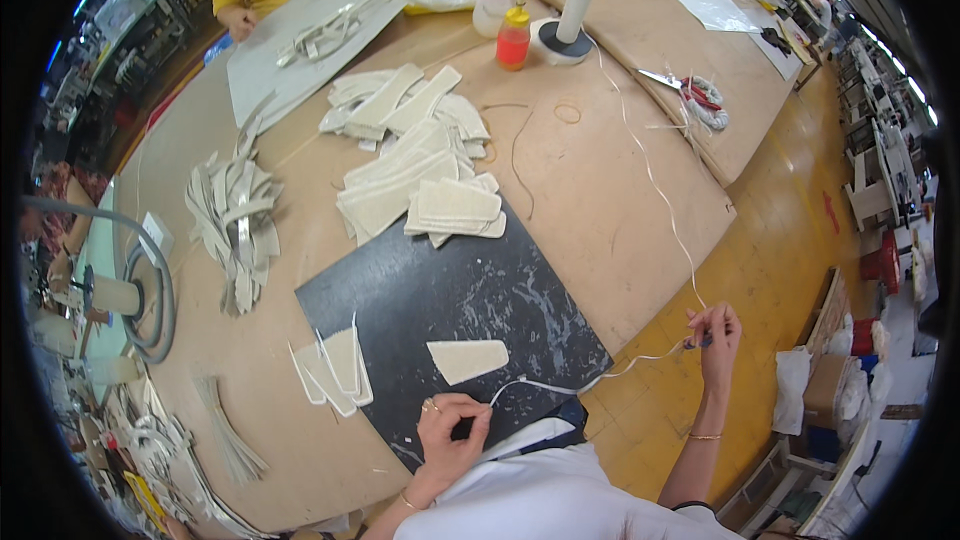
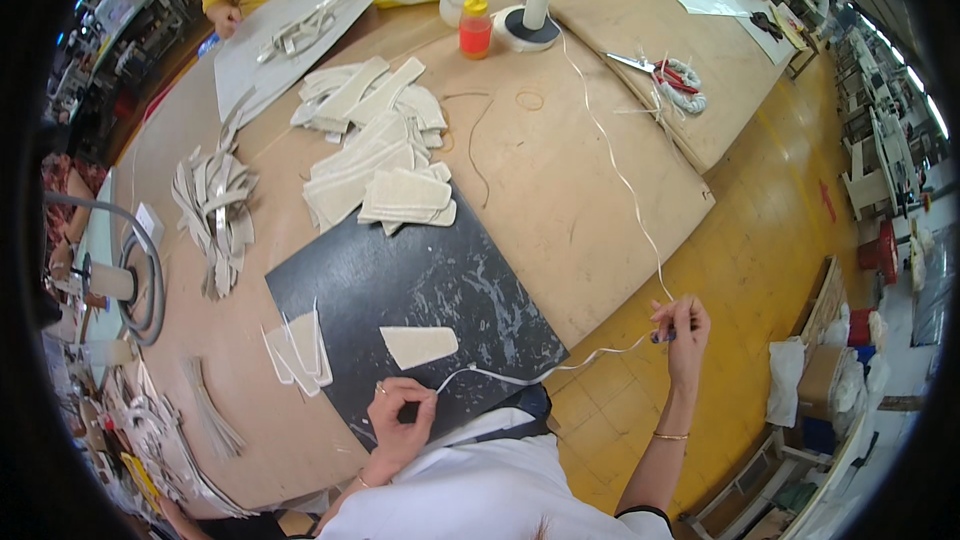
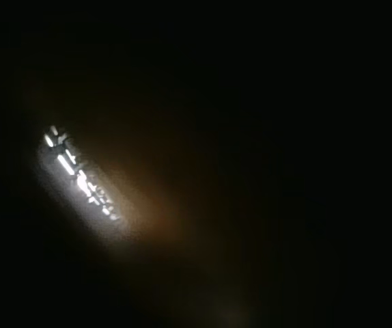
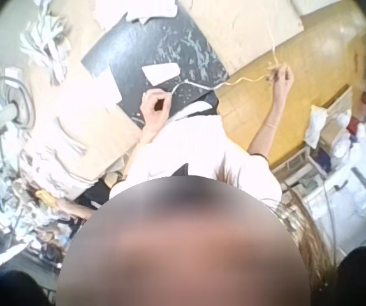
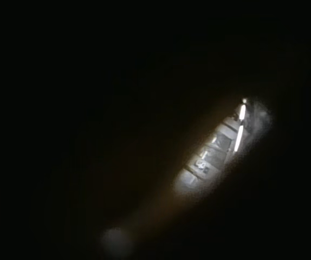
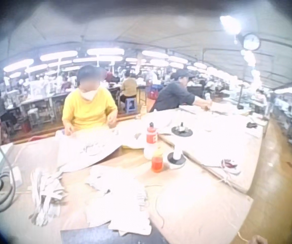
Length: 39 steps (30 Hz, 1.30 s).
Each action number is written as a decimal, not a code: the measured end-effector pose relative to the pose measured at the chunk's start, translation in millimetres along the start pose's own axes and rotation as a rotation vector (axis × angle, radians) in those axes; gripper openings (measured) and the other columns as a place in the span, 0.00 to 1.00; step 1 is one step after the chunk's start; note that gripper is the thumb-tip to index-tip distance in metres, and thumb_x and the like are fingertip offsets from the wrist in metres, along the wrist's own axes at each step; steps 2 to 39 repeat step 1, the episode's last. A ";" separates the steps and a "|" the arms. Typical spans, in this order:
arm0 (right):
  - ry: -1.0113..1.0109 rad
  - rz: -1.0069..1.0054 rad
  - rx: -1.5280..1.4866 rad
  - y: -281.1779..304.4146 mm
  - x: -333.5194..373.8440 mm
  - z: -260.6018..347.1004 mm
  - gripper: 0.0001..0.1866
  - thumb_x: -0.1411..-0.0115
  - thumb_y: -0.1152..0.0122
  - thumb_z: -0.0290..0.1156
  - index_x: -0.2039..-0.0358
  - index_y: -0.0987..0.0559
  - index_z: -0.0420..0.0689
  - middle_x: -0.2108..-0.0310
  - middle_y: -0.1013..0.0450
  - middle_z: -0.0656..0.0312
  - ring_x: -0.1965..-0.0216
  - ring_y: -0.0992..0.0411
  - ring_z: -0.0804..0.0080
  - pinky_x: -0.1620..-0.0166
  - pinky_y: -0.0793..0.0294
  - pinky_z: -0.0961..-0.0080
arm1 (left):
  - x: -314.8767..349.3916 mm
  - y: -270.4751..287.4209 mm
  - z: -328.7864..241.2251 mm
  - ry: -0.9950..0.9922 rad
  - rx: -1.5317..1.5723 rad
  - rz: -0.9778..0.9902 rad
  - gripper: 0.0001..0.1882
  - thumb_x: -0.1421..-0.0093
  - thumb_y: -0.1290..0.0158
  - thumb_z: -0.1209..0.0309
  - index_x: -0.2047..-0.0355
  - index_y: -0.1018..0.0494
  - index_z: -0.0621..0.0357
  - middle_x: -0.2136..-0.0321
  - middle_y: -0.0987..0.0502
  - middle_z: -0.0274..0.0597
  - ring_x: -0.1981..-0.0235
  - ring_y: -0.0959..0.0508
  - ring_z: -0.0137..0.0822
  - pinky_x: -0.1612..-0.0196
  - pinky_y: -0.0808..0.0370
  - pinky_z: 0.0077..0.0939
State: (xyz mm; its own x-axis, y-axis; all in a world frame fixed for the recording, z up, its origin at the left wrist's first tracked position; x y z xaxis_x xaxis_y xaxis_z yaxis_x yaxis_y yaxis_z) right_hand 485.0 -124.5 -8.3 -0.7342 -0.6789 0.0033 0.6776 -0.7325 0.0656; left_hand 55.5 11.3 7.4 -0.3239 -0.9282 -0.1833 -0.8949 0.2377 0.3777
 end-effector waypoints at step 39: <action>-0.017 0.000 -0.161 -2.1 -6.2 -4.2 0.16 0.35 0.38 0.42 0.64 0.23 0.39 0.75 0.23 0.55 0.77 0.32 0.76 0.48 0.24 0.68 | 1.7 -1.4 -0.7 -0.022 -0.026 0.032 0.06 0.48 0.35 0.77 0.73 0.22 0.56 0.71 0.20 0.41 0.69 0.22 0.39 0.61 0.28 0.29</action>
Point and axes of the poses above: each hand's wrist, its own x-axis away from the middle knuckle, its own y-axis out of the back of the hand, z = x × y, the point moved 9 cm from there along -x, towards the middle knuckle
